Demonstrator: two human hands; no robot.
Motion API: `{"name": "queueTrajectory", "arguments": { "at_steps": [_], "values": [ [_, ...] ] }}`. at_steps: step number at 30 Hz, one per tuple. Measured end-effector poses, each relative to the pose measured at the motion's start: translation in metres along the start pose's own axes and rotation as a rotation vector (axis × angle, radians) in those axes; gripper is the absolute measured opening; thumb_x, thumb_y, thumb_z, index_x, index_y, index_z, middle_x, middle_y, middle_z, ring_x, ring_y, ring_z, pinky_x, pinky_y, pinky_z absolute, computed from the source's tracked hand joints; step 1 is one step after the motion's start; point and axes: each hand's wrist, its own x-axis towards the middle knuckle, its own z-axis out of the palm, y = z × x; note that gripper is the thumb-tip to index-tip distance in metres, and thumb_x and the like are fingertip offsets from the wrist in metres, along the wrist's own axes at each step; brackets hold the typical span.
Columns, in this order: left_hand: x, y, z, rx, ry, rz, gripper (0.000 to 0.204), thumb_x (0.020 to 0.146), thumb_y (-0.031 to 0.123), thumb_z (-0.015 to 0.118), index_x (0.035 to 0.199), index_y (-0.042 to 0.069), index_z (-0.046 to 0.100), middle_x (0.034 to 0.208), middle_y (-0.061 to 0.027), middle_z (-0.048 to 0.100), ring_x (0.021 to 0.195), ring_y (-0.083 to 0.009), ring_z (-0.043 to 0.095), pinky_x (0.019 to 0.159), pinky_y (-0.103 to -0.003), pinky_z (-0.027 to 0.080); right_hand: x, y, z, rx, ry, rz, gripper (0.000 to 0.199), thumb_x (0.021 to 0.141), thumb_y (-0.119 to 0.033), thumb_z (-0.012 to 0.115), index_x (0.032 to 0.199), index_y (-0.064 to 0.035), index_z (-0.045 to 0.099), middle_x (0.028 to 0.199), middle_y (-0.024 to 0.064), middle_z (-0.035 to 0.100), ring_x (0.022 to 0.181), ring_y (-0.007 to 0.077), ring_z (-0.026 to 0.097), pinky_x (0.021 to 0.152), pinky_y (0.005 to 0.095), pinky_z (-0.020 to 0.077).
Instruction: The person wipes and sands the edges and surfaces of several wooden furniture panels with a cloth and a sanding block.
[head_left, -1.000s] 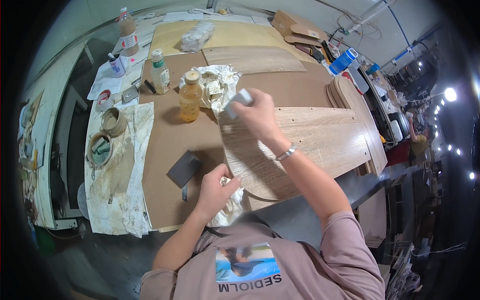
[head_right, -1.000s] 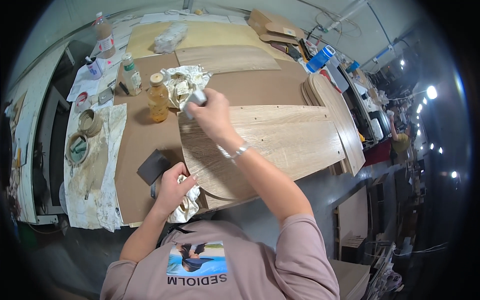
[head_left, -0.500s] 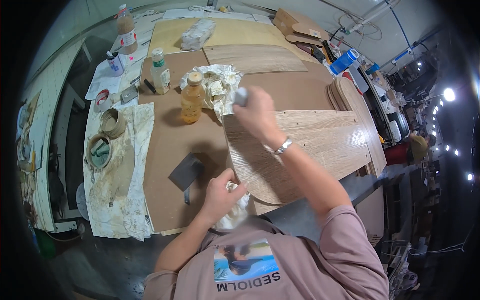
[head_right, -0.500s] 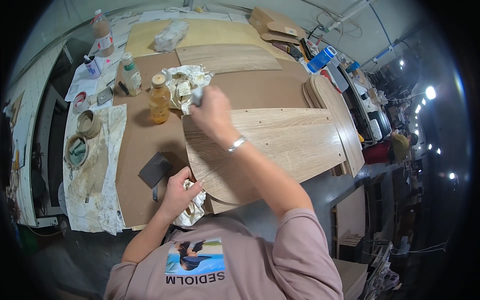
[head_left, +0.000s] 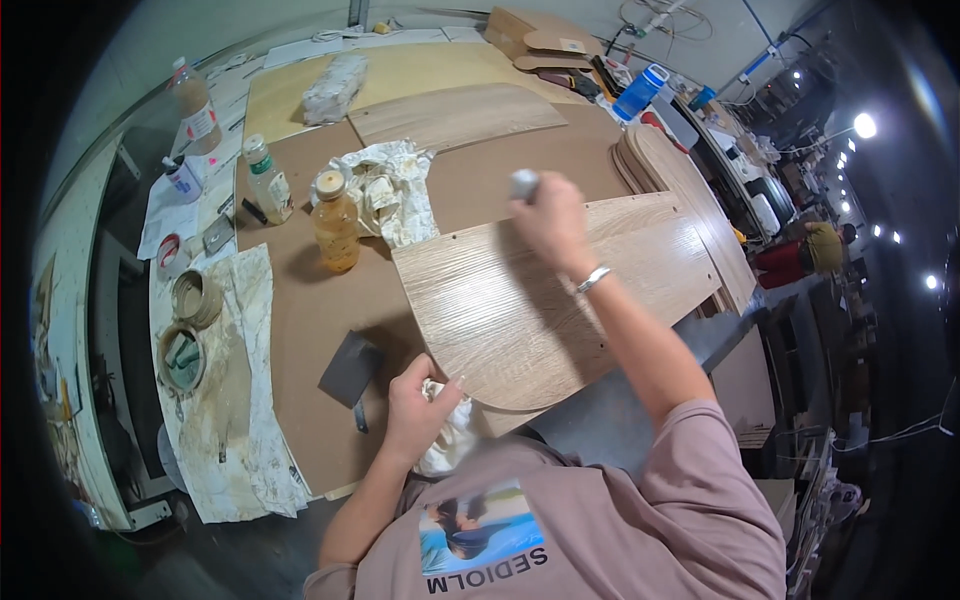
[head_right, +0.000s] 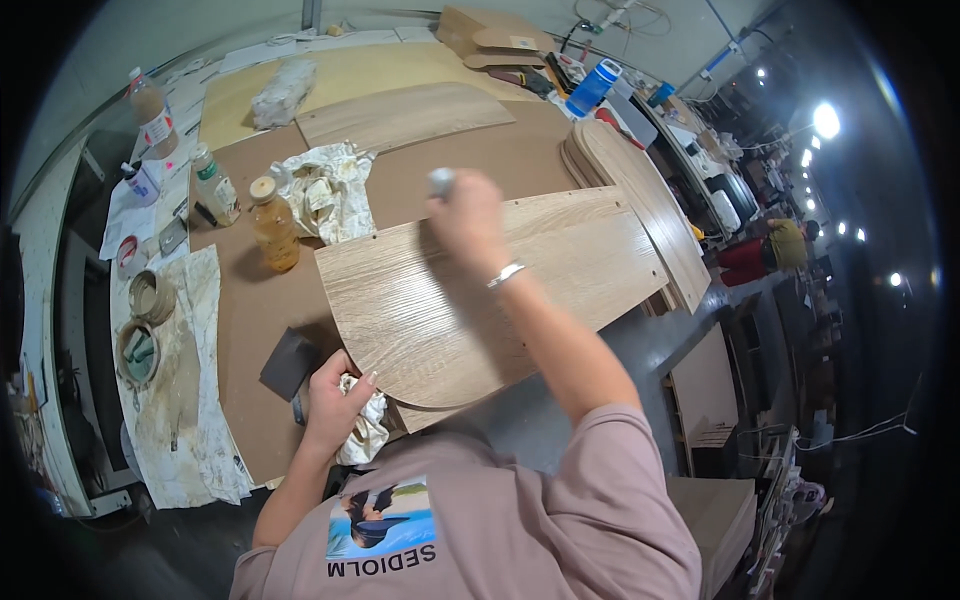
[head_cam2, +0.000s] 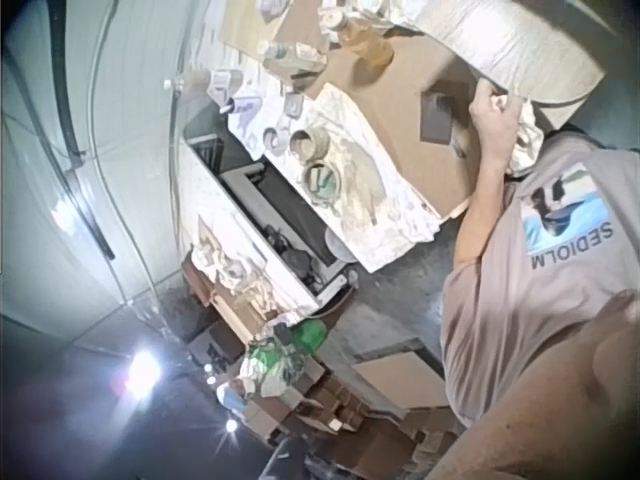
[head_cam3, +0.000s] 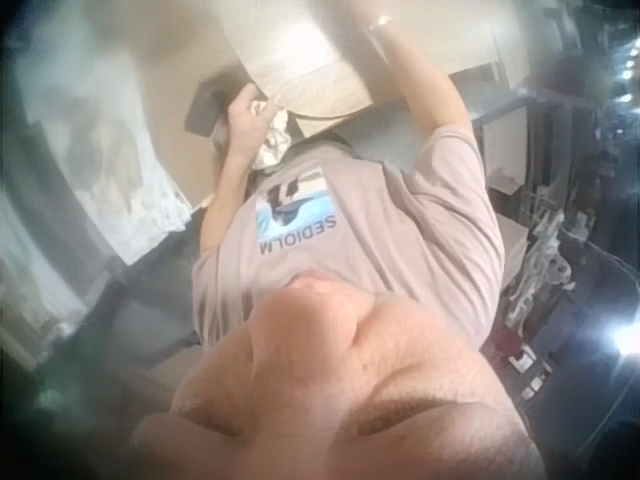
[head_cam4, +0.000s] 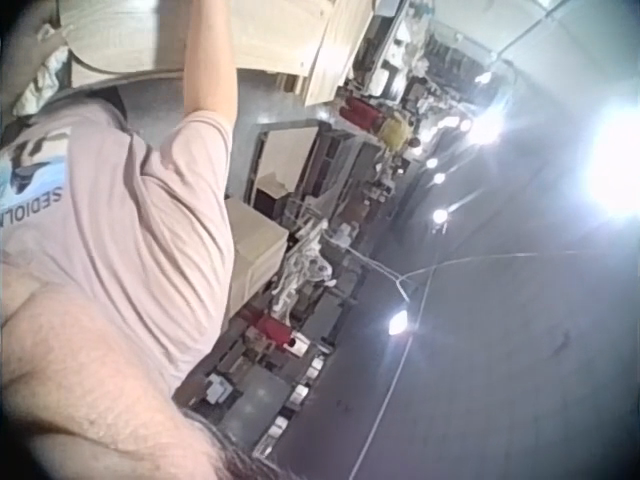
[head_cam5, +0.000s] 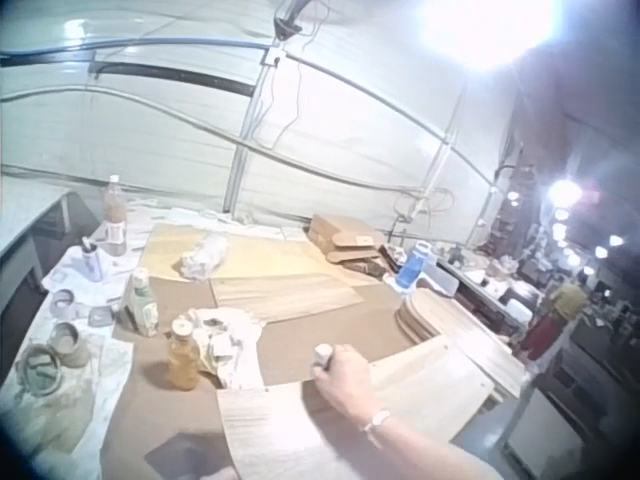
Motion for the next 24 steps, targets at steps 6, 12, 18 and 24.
{"name": "queueTrajectory", "arguments": {
  "at_steps": [6, 12, 18, 24],
  "values": [
    [0.005, 0.005, 0.010, -0.021, 0.011, 0.000, 0.009, 0.086, 0.002, 0.066, 0.085, -0.003, 0.059, 0.080, -0.0028, 0.064, 0.075, -0.0071, 0.055, 0.070, -0.025, 0.047, 0.019, 0.054, -0.005, 0.083, 0.086, 0.142, 0.022, 0.077, -0.016, 0.070, 0.083, 0.0046, 0.067, 0.081, 0.0246, 0.069, 0.078, 0.0372, 0.069, 0.076, 0.0460, 0.0540],
    [0.001, 0.006, 0.009, 0.019, 0.053, -0.013, 0.009, 0.086, 0.001, 0.063, 0.093, -0.004, 0.062, 0.088, -0.0019, 0.064, 0.083, -0.0081, 0.055, 0.078, -0.025, 0.046, 0.020, 0.055, 0.010, 0.099, 0.020, -0.018, 0.022, 0.075, -0.015, 0.069, 0.084, 0.0047, 0.067, 0.083, 0.0269, 0.067, 0.081, 0.0411, 0.067, 0.078, 0.0460, 0.0538],
    [-0.004, 0.007, 0.026, 0.094, 0.231, -0.066, 0.011, 0.082, 0.002, 0.062, 0.091, -0.002, 0.061, 0.086, -0.0016, 0.061, 0.083, -0.0107, 0.052, 0.081, -0.028, 0.044, 0.068, 0.234, -0.045, -0.101, 0.152, 0.179, 0.024, 0.077, -0.018, 0.072, 0.086, 0.0041, 0.068, 0.090, 0.0247, 0.068, 0.087, 0.0386, 0.068, 0.081, 0.0459, 0.0541],
    [-0.018, 0.049, 0.013, 0.775, 0.528, 0.045, 0.007, 0.081, 0.000, 0.062, 0.085, 0.001, 0.056, 0.080, -0.0034, 0.053, 0.081, -0.0150, 0.051, 0.078, -0.029, 0.042, 0.075, 0.251, -0.059, 0.175, 0.043, 0.139, 0.023, 0.076, -0.018, 0.072, 0.084, 0.0038, 0.067, 0.092, 0.0263, 0.066, 0.091, 0.0395, 0.066, 0.084, 0.0472, 0.0521]
  ]
}}
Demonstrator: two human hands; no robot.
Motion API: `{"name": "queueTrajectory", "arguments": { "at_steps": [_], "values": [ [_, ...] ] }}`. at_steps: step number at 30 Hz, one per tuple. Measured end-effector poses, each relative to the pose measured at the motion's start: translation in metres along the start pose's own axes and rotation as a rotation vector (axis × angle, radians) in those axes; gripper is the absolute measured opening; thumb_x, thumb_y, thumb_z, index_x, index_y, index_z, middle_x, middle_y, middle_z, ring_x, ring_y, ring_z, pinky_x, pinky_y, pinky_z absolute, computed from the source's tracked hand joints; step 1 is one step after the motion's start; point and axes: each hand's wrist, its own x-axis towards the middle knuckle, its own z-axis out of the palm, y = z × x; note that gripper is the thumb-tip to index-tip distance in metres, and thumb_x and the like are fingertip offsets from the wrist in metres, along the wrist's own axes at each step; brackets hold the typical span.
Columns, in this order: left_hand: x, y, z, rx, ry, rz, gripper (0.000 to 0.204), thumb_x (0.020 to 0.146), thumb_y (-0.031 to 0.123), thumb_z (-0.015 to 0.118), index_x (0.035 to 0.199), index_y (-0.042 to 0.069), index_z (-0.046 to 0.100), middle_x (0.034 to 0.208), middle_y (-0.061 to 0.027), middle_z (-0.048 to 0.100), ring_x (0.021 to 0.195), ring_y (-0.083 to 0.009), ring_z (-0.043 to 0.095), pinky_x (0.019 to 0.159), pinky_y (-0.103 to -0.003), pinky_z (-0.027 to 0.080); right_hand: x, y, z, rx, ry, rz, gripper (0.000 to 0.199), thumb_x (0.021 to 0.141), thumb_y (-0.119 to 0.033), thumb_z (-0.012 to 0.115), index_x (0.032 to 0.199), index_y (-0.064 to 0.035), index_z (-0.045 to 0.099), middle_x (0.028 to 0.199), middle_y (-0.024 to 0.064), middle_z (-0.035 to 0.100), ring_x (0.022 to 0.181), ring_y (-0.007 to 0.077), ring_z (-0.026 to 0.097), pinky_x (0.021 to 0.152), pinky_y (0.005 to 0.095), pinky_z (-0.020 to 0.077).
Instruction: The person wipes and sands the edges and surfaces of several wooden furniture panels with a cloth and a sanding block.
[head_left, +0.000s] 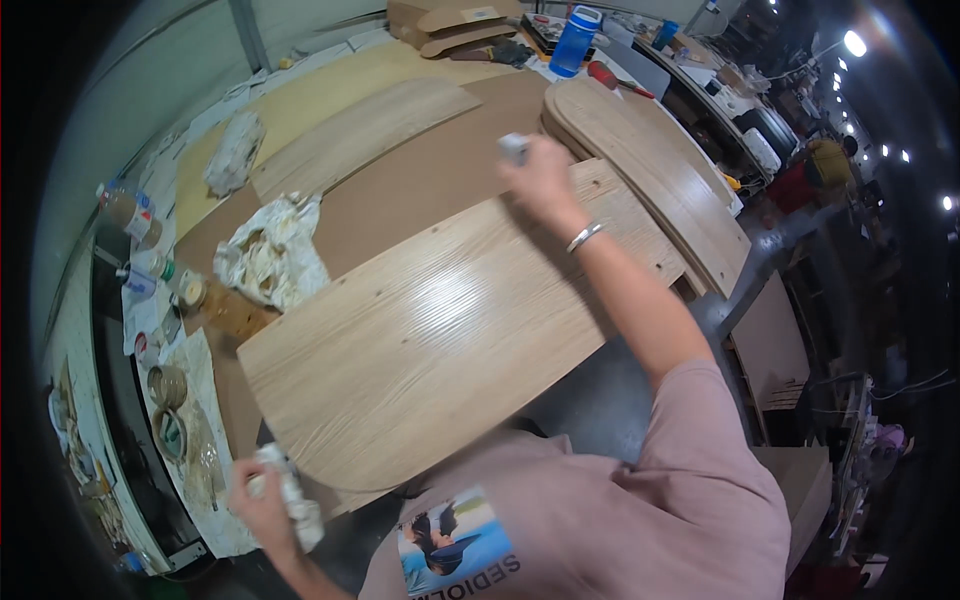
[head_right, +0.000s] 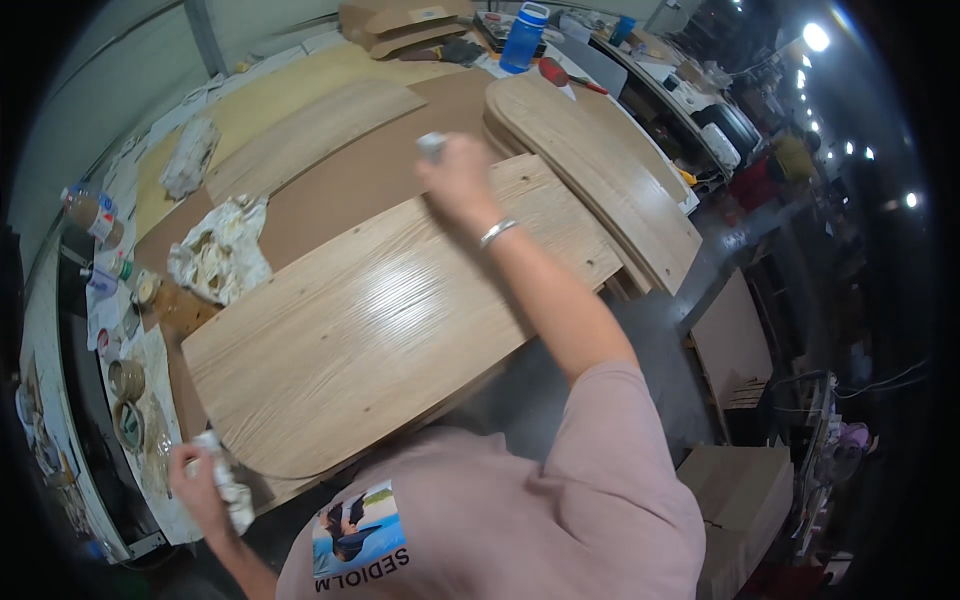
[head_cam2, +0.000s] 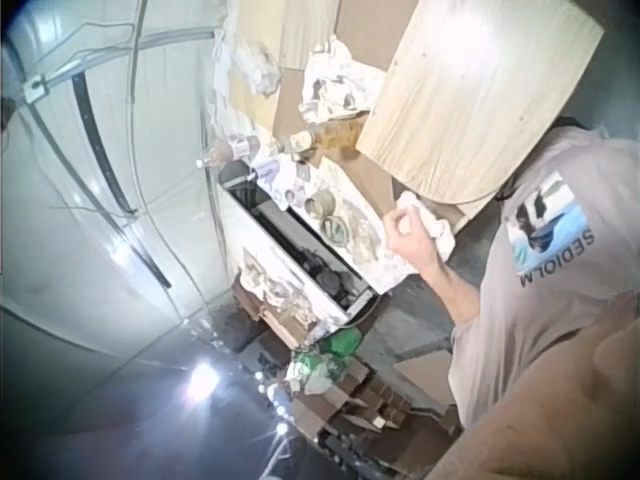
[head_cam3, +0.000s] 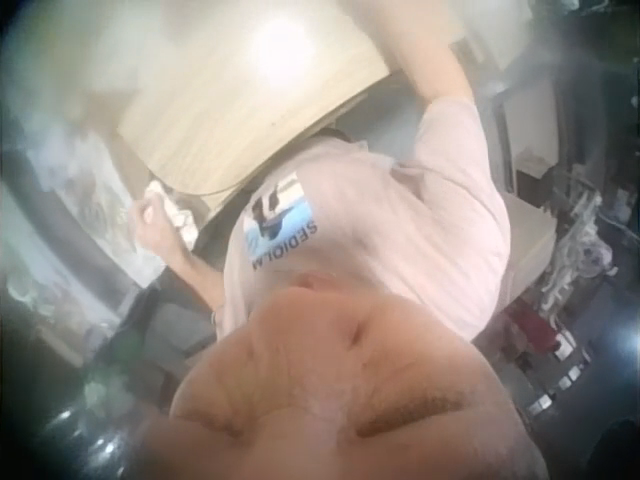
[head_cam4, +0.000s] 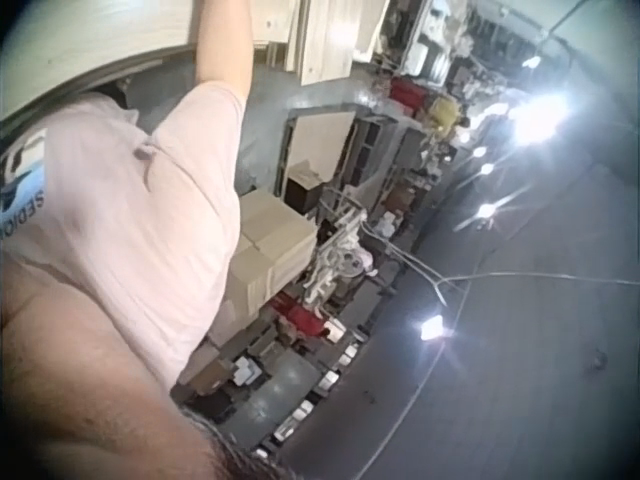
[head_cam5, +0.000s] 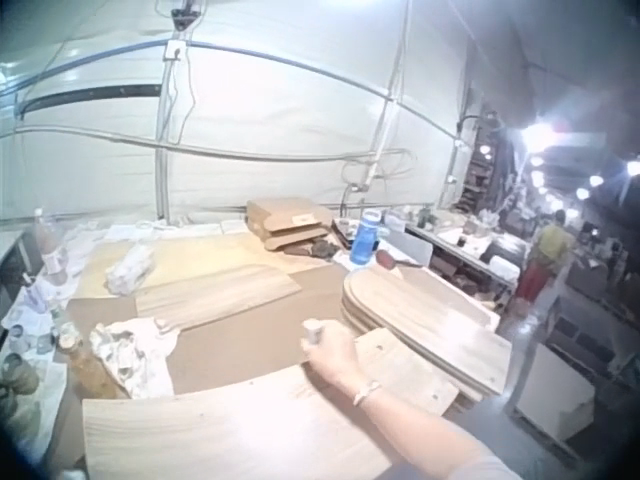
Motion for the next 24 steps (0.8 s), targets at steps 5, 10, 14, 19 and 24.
{"name": "queueTrajectory", "arguments": {
  "at_steps": [5, 10, 14, 19, 24],
  "values": [
    [0.008, 0.140, 0.045, 0.045, -0.094, 0.318, 0.014, 0.077, 0.003, 0.067, 0.088, 0.001, 0.058, 0.082, -0.0082, 0.056, 0.079, -0.0222, 0.055, 0.079, -0.033, 0.045, 0.006, 0.027, -0.011, -0.006, -0.107, -0.190, 0.028, 0.076, -0.019, 0.071, 0.093, 0.0039, 0.067, 0.098, 0.0267, 0.065, 0.093, 0.0406, 0.064, 0.086, 0.0457, 0.0516],
    [0.031, 0.218, 0.183, 0.334, -0.506, 0.813, 0.051, 0.071, 0.027, 0.079, 0.115, 0.005, 0.063, 0.128, -0.0172, 0.057, 0.117, -0.0401, 0.052, 0.096, -0.056, 0.041, 0.063, 0.146, -0.066, -0.135, 0.054, 0.039, 0.026, 0.077, -0.018, 0.071, 0.088, 0.0051, 0.070, 0.088, 0.0266, 0.068, 0.083, 0.0409, 0.067, 0.078, 0.0467, 0.0534],
    [0.020, 0.220, 0.224, 0.420, -0.569, 0.889, 0.057, 0.072, 0.037, 0.076, 0.121, 0.012, 0.064, 0.138, -0.0159, 0.051, 0.131, -0.0420, 0.043, 0.101, -0.071, 0.029, 0.080, 0.168, -0.086, -0.035, 0.125, 0.031, 0.027, 0.073, -0.021, 0.071, 0.083, 0.0049, 0.070, 0.079, 0.0253, 0.069, 0.075, 0.0396, 0.068, 0.073, 0.0447, 0.0537],
    [0.020, 0.226, 0.240, 0.412, -0.569, 0.898, 0.053, 0.073, 0.037, 0.073, 0.119, 0.012, 0.066, 0.137, -0.0153, 0.053, 0.131, -0.0428, 0.043, 0.104, -0.070, 0.026, 0.092, 0.190, -0.096, 0.199, 0.051, 0.047, 0.032, 0.072, -0.021, 0.074, 0.087, 0.0061, 0.070, 0.073, 0.0171, 0.070, 0.064, 0.0233, 0.068, 0.064, 0.0351, 0.0535],
    [0.019, 0.237, 0.254, 0.407, -0.573, 0.898, 0.051, 0.073, 0.037, 0.072, 0.117, 0.011, 0.067, 0.136, -0.0152, 0.055, 0.132, -0.0428, 0.043, 0.105, -0.069, 0.024, 0.095, 0.212, -0.095, 0.511, -0.005, -0.033, 0.033, 0.069, -0.022, 0.074, 0.085, 0.0069, 0.070, 0.073, 0.0182, 0.070, 0.065, 0.0241, 0.068, 0.065, 0.0346, 0.0539]
  ]
}}
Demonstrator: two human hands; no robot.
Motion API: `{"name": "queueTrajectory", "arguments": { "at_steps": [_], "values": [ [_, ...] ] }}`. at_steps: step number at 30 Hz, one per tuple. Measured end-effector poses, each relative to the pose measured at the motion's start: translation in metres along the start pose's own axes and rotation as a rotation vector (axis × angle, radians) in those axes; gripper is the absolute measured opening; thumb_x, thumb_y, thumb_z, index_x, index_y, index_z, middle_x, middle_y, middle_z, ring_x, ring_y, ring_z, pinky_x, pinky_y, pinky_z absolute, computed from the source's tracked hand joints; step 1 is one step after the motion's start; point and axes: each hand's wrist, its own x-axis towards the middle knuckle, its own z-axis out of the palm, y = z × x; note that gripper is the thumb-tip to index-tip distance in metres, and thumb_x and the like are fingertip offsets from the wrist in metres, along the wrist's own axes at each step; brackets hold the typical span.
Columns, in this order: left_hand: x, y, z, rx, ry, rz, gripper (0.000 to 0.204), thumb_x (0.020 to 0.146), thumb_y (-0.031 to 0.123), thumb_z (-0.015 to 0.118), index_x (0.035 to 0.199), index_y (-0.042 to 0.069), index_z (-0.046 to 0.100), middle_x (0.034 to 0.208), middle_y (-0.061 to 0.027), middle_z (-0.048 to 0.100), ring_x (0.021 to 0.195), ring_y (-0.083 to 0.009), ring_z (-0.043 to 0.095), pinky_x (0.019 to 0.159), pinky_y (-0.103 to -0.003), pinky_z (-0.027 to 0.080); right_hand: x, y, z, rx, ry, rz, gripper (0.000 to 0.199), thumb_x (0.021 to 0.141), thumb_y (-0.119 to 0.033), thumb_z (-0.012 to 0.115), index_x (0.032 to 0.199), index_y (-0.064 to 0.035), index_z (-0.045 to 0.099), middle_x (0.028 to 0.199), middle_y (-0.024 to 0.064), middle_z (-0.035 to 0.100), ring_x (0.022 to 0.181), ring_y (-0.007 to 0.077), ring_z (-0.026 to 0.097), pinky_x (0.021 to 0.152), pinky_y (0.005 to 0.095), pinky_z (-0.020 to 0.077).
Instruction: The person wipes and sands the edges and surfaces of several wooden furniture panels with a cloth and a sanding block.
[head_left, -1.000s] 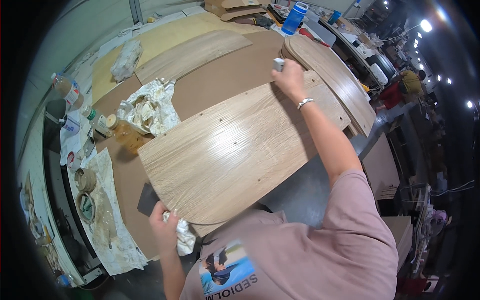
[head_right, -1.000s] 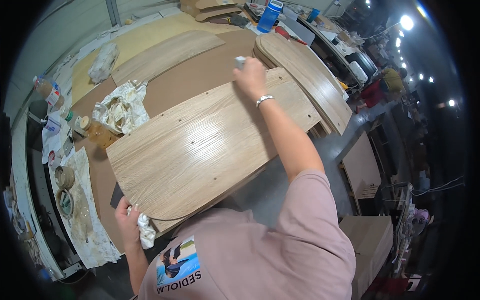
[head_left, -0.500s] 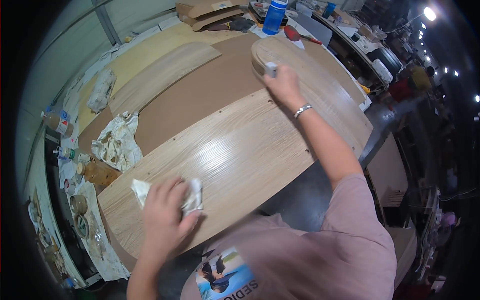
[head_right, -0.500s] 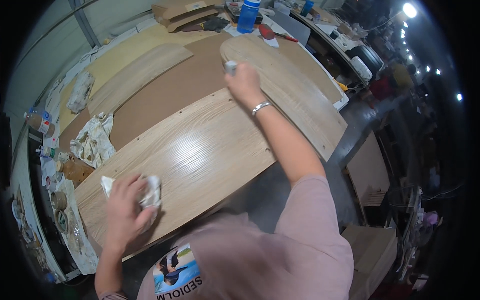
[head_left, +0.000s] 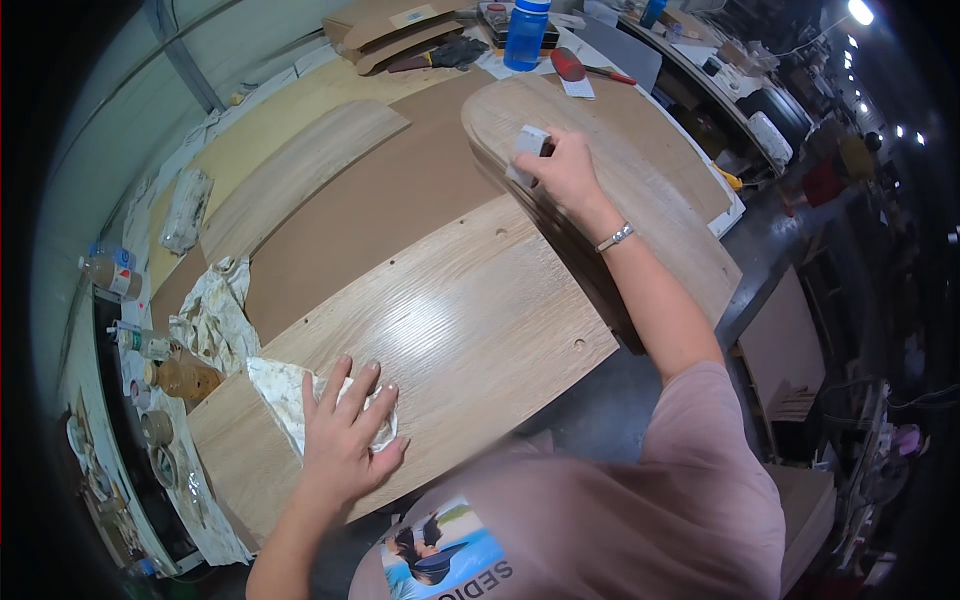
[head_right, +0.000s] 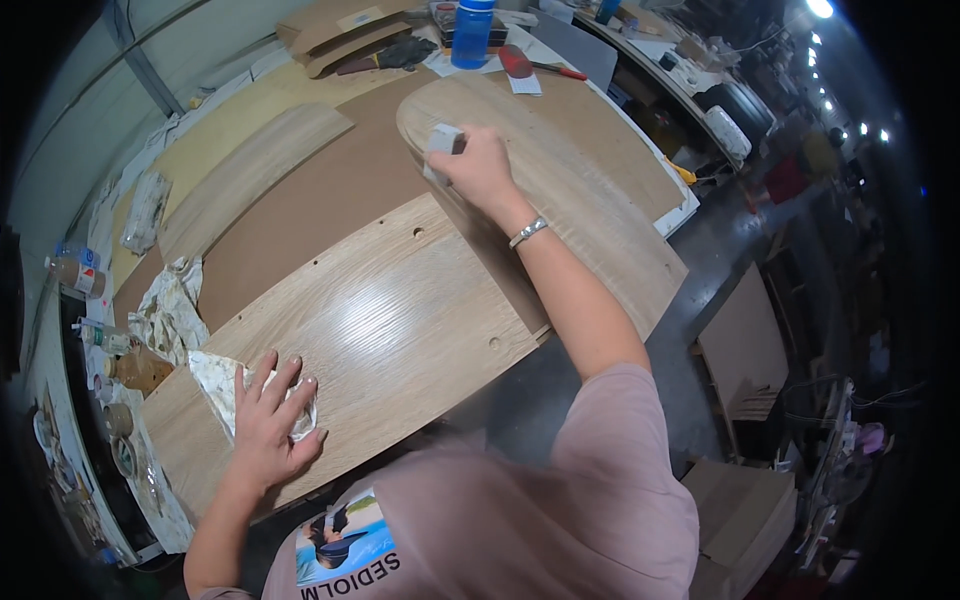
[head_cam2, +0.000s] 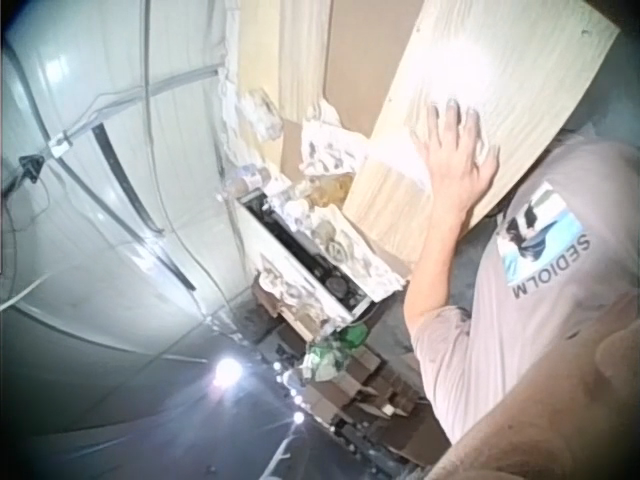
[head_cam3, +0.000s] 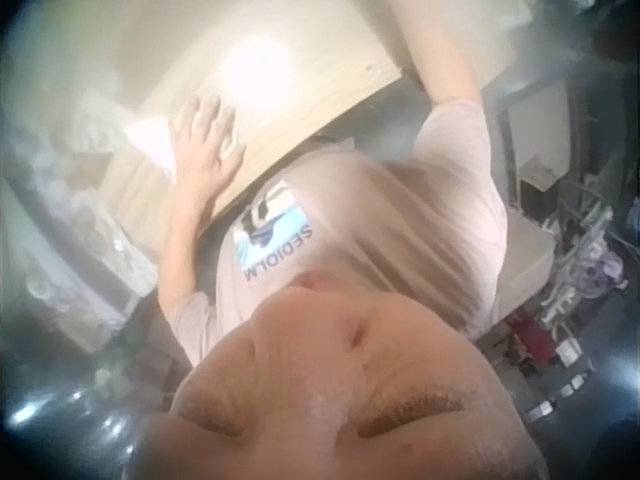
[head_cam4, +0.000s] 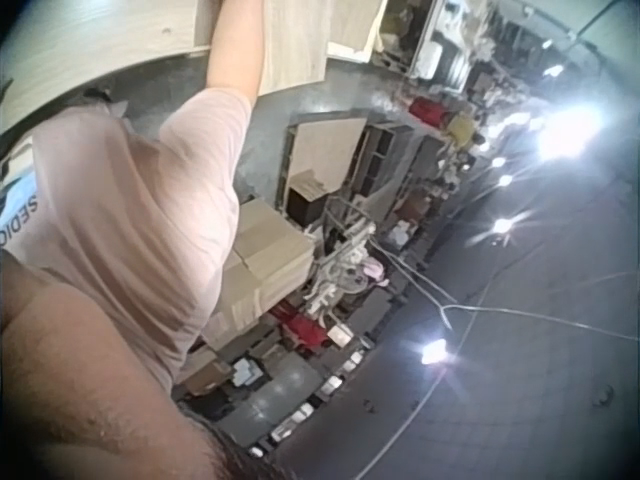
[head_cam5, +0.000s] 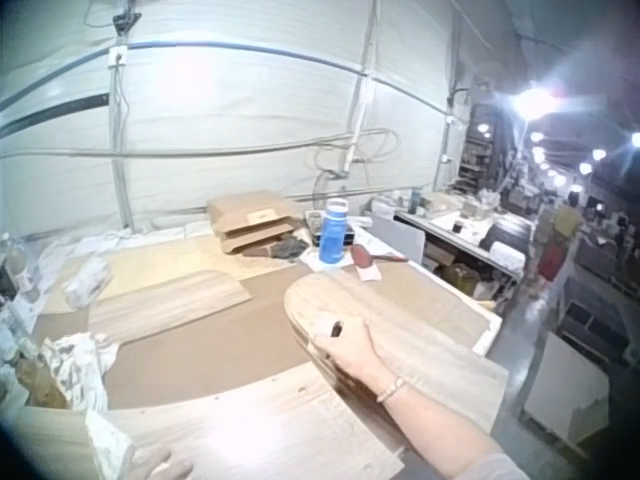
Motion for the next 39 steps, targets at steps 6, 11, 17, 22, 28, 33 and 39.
{"name": "queueTrajectory", "arguments": {
  "at_steps": [6, 11, 17, 22, 28, 33, 39],
  "values": [
    [0.001, 0.000, 0.001, 0.008, -0.017, -0.026, 0.050, 0.074, 0.040, 0.070, 0.115, 0.011, 0.068, 0.134, -0.0147, 0.057, 0.133, -0.0423, 0.044, 0.107, -0.069, 0.023, -0.012, -0.004, 0.009, -0.003, -0.106, 0.015, 0.035, 0.071, -0.023, 0.075, 0.088, 0.0072, 0.069, 0.076, 0.0158, 0.071, 0.067, 0.0213, 0.068, 0.065, 0.0332, 0.0535],
    [0.001, 0.003, 0.002, 0.022, -0.014, -0.041, 0.049, 0.076, 0.042, 0.067, 0.115, 0.012, 0.069, 0.134, -0.0139, 0.057, 0.132, -0.0418, 0.045, 0.107, -0.068, 0.024, -0.002, 0.028, -0.014, 0.074, -0.074, 0.052, 0.028, 0.074, -0.016, 0.077, 0.089, 0.0064, 0.070, 0.075, 0.0138, 0.071, 0.065, 0.0170, 0.065, 0.063, 0.0326, 0.0521],
    [0.001, 0.000, 0.002, 0.017, -0.003, -0.042, 0.048, 0.076, 0.041, 0.067, 0.114, 0.012, 0.069, 0.135, -0.0133, 0.057, 0.131, -0.0412, 0.046, 0.108, -0.068, 0.024, -0.026, 0.028, -0.021, 0.350, -0.256, 0.103, 0.029, 0.079, -0.006, 0.074, 0.105, 0.0038, 0.066, 0.091, 0.0083, 0.069, 0.082, 0.0136, 0.066, 0.073, 0.0274, 0.0520],
    [0.001, 0.001, 0.003, 0.025, -0.004, -0.065, 0.049, 0.076, 0.040, 0.065, 0.114, 0.011, 0.068, 0.135, -0.0142, 0.057, 0.132, -0.0414, 0.046, 0.109, -0.066, 0.024, -0.055, 0.032, -0.046, 0.454, -0.333, 0.180, 0.028, 0.079, -0.007, 0.075, 0.105, 0.0011, 0.067, 0.091, 0.0074, 0.070, 0.083, 0.0144, 0.067, 0.075, 0.0271, 0.0524],
    [0.003, 0.004, 0.003, 0.023, -0.019, -0.049, 0.050, 0.075, 0.038, 0.064, 0.116, 0.009, 0.068, 0.136, -0.0156, 0.057, 0.133, -0.0421, 0.045, 0.111, -0.064, 0.024, -0.020, 0.025, -0.020, 0.382, -0.231, 0.082, 0.027, 0.080, -0.009, 0.075, 0.103, 0.0013, 0.067, 0.093, 0.0077, 0.071, 0.080, 0.0138, 0.066, 0.075, 0.0286, 0.0523],
    [0.001, 0.004, 0.003, 0.010, 0.012, -0.057, 0.048, 0.075, 0.037, 0.065, 0.113, 0.008, 0.068, 0.134, -0.0148, 0.058, 0.131, -0.0419, 0.046, 0.110, -0.065, 0.025, -0.065, 0.021, -0.053, 0.335, -0.442, 0.169, 0.029, 0.077, -0.011, 0.077, 0.104, -0.0015, 0.068, 0.096, 0.0042, 0.068, 0.088, 0.0119, 0.063, 0.080, 0.0275, 0.0508],
    [-0.001, 0.005, 0.003, 0.035, 0.015, -0.047, 0.048, 0.075, 0.035, 0.065, 0.114, 0.008, 0.068, 0.134, -0.0156, 0.057, 0.132, -0.0418, 0.046, 0.111, -0.063, 0.024, -0.154, 0.009, -0.120, 0.403, -0.526, 0.172, 0.028, 0.074, -0.007, 0.075, 0.101, -0.0015, 0.070, 0.093, 0.0044, 0.071, 0.088, 0.0123, 0.064, 0.080, 0.0276, 0.0505]
  ]
}}
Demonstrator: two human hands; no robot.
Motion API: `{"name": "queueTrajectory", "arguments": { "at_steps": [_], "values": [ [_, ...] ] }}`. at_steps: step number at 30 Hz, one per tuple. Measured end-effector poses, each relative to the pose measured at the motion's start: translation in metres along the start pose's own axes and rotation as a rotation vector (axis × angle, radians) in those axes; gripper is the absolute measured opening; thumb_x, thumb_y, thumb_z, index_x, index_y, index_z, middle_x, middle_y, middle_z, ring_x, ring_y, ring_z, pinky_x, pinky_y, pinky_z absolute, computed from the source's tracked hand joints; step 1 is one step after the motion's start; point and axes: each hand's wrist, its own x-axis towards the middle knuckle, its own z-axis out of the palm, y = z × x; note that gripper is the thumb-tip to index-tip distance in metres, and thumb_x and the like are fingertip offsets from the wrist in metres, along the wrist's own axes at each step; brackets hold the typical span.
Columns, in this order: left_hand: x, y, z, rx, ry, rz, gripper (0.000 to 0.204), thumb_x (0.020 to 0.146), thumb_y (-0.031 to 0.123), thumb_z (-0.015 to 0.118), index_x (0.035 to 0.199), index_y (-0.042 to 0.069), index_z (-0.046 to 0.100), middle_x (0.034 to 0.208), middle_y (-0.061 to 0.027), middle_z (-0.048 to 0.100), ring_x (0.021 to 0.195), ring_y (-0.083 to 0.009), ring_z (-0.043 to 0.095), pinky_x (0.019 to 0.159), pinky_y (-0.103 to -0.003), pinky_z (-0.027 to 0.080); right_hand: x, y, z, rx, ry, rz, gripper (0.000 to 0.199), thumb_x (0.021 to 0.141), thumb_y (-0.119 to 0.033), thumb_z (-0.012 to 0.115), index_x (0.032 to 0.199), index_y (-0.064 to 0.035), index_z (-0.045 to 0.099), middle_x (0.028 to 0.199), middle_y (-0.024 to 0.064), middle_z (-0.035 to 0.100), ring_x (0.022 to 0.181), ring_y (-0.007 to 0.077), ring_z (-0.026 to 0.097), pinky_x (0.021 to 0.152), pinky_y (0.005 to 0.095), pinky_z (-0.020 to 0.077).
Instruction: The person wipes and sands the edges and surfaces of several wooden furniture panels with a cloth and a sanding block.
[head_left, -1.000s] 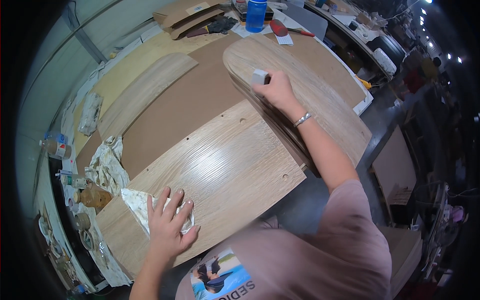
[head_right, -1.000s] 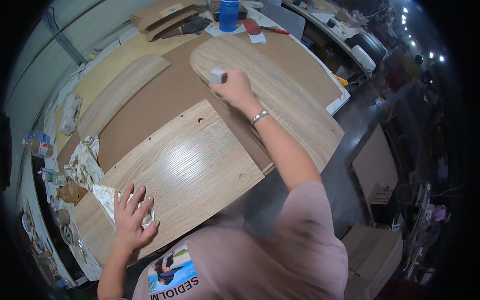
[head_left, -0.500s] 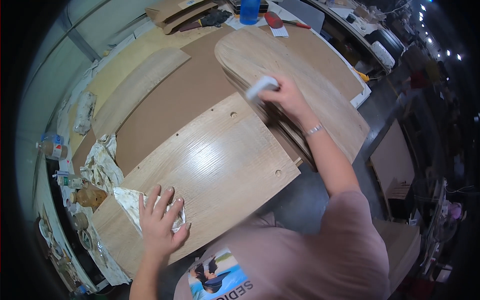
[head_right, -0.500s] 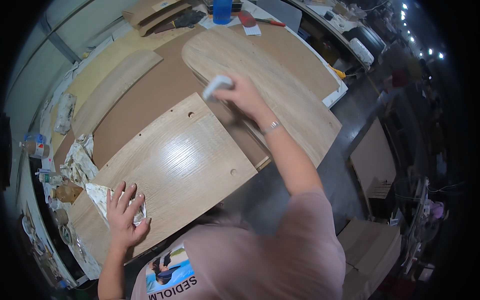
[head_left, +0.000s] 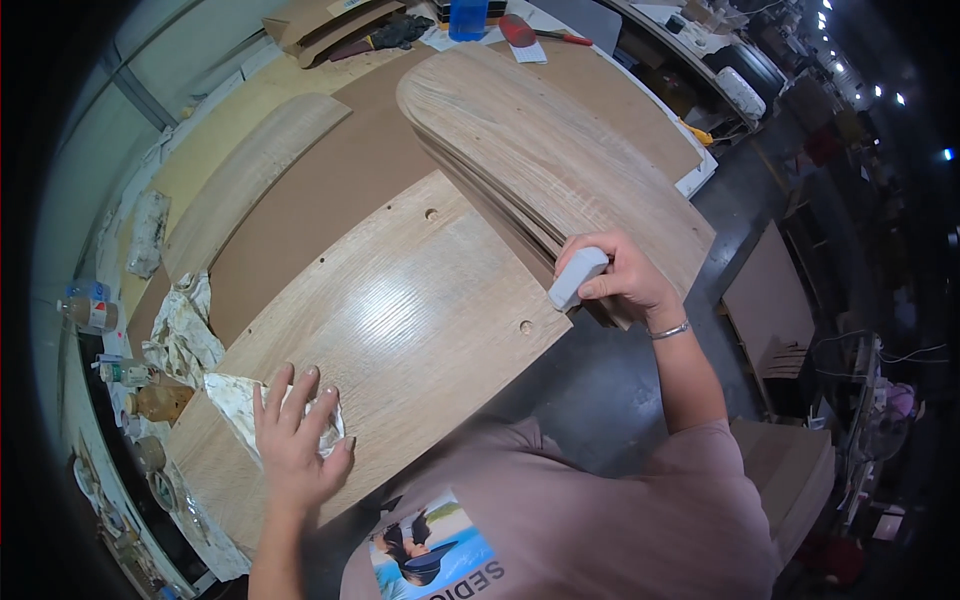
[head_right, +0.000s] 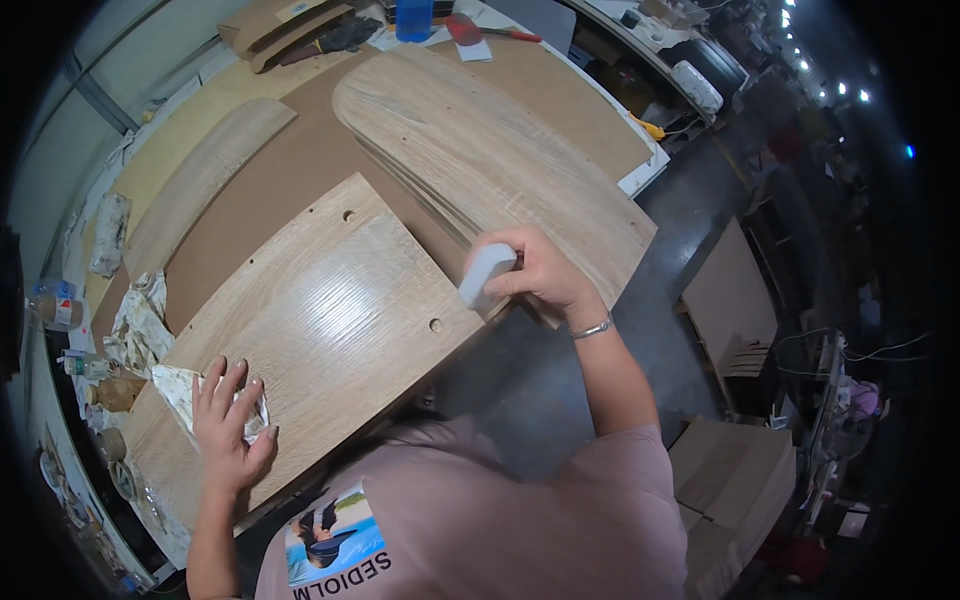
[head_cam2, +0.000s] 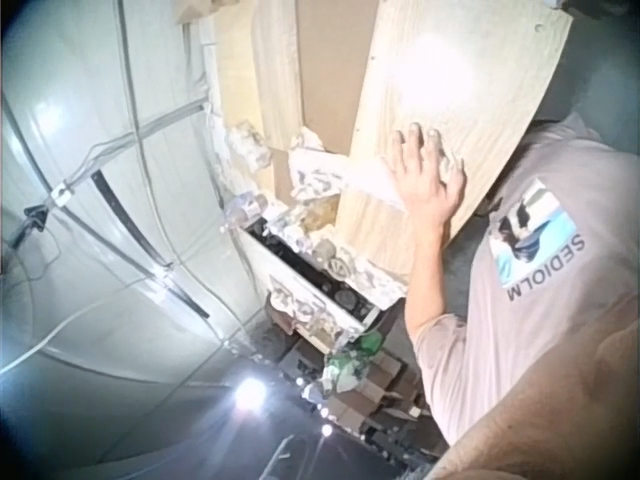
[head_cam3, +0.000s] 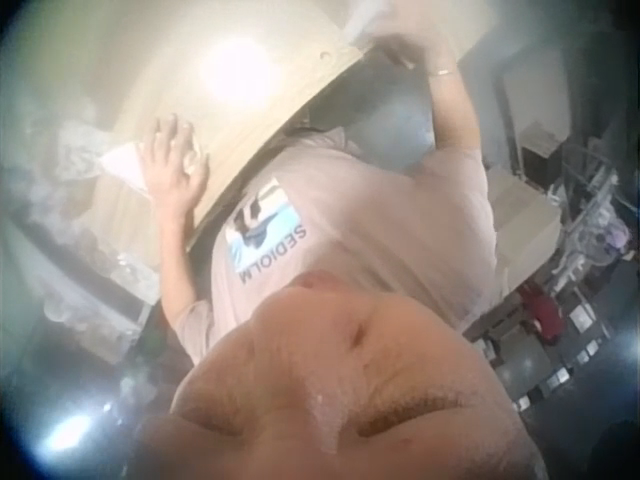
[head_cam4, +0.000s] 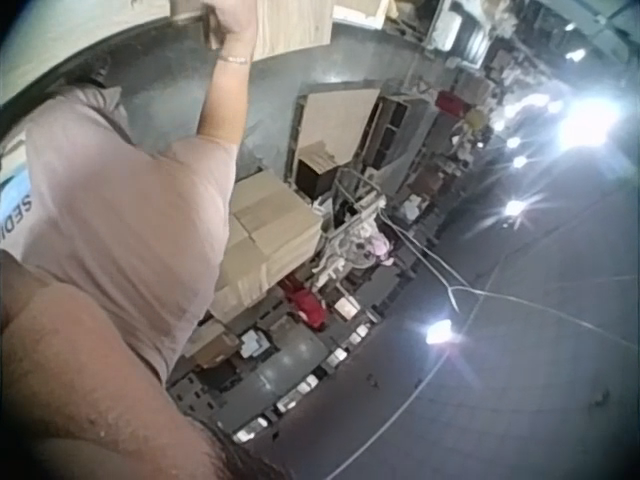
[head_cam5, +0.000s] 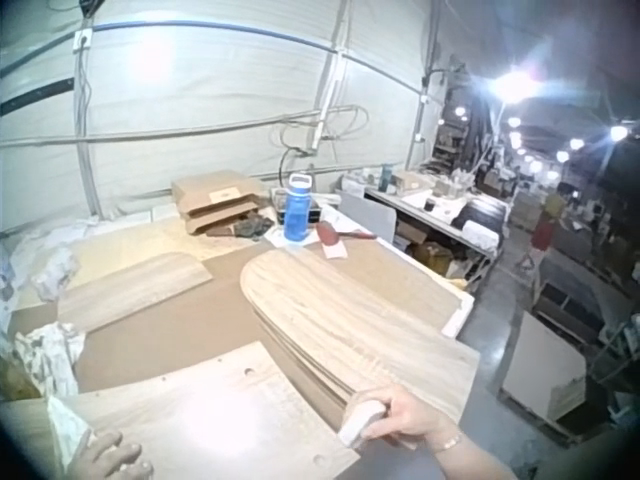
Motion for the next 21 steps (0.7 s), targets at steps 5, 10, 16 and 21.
{"name": "queueTrajectory", "arguments": {
  "at_steps": [5, 10, 16, 21],
  "values": [
    [0.000, -0.002, 0.003, -0.003, 0.005, 0.017, 0.049, 0.074, 0.033, 0.065, 0.116, 0.008, 0.068, 0.136, -0.0156, 0.057, 0.133, -0.0418, 0.045, 0.112, -0.062, 0.024, 0.034, -0.008, 0.013, 0.078, 0.242, 0.107, 0.030, 0.074, -0.009, 0.077, 0.102, -0.0008, 0.071, 0.093, 0.0041, 0.071, 0.088, 0.0110, 0.064, 0.078, 0.0257, 0.0503],
    [-0.001, -0.002, 0.005, -0.005, 0.011, 0.023, 0.050, 0.074, 0.031, 0.065, 0.119, 0.008, 0.066, 0.136, -0.0154, 0.057, 0.133, -0.0415, 0.045, 0.112, -0.062, 0.023, 0.015, -0.004, 0.023, -0.127, 0.224, -0.017, 0.028, 0.075, -0.011, 0.078, 0.100, -0.0010, 0.070, 0.089, 0.0039, 0.069, 0.083, 0.0113, 0.063, 0.074, 0.0261, 0.0503],
    [-0.004, 0.000, 0.004, 0.009, 0.023, 0.011, 0.050, 0.075, 0.029, 0.064, 0.120, 0.008, 0.065, 0.136, -0.0155, 0.057, 0.133, -0.0409, 0.045, 0.113, -0.060, 0.023, -0.092, -0.014, 0.041, -0.208, 0.267, 0.052, 0.026, 0.074, -0.009, 0.079, 0.097, -0.0008, 0.070, 0.093, 0.0046, 0.069, 0.083, 0.0103, 0.063, 0.073, 0.0261, 0.0489],
    [-0.004, -0.001, 0.004, -0.004, 0.023, 0.042, 0.050, 0.077, 0.028, 0.064, 0.122, 0.008, 0.063, 0.137, -0.0149, 0.055, 0.135, -0.0397, 0.043, 0.113, -0.059, 0.024, -0.090, -0.017, 0.089, 0.004, 0.836, -0.079, 0.025, 0.075, 0.001, 0.077, 0.099, 0.0007, 0.070, 0.093, 0.0056, 0.069, 0.084, 0.0122, 0.064, 0.075, 0.0264, 0.0509]
  ]
}}
